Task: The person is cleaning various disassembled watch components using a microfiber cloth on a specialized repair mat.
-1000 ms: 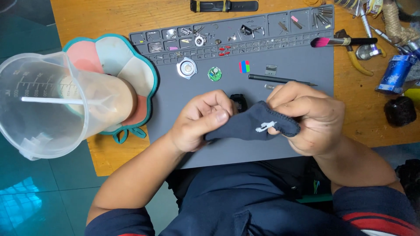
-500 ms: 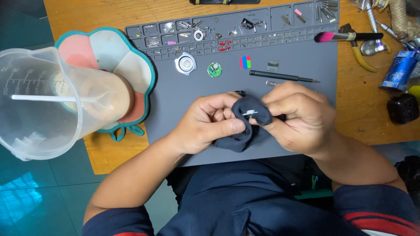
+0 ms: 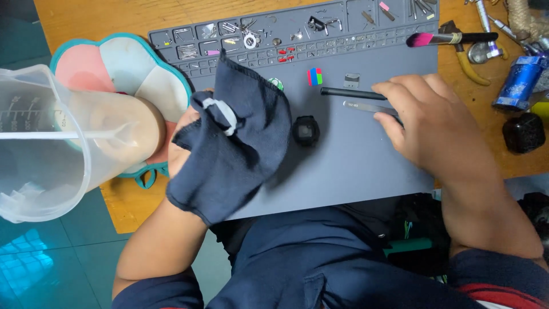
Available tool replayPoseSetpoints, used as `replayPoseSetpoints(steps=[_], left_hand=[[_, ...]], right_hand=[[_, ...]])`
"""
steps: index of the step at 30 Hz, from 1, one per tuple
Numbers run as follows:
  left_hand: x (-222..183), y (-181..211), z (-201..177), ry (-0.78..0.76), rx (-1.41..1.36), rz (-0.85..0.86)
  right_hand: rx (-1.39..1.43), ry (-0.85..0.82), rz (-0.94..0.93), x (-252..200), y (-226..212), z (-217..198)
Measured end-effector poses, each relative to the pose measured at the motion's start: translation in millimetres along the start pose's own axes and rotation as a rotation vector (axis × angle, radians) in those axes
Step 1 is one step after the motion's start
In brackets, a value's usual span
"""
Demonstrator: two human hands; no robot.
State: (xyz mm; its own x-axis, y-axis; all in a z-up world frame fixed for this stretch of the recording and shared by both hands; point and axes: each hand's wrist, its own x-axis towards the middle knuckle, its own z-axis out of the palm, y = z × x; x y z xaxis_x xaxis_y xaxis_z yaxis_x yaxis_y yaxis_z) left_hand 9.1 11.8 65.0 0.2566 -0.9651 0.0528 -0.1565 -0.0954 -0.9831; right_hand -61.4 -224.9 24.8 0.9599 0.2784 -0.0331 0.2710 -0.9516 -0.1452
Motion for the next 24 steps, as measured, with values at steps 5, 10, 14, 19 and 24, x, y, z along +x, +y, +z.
replayPoseSetpoints(steps=[5, 10, 14, 19, 24], left_hand=[[4.2, 2.0, -1.9, -0.049, -0.198, -0.08], [4.8, 1.1, 0.3, -0.06, -0.157, -0.074], [6.4, 1.6, -1.3, -0.065, -0.123, -0.071], [6.9, 3.4, 1.1, -0.073, -0.093, -0.062], [6.2, 4.8, 3.8, -0.083, -0.061, -0.055]], right_hand=[[0.073, -0.03, -0.005, -5.8, 6.9, 13.2], [0.144, -0.018, -0.003, -10.5, 9.3, 16.6], [0.114, 0.058, -0.033, -13.7, 11.6, 17.4], [0.213, 0.052, -0.005, -18.8, 16.4, 15.1], [0.346, 0.087, 0.126, -17.3, 4.1, 4.9]])
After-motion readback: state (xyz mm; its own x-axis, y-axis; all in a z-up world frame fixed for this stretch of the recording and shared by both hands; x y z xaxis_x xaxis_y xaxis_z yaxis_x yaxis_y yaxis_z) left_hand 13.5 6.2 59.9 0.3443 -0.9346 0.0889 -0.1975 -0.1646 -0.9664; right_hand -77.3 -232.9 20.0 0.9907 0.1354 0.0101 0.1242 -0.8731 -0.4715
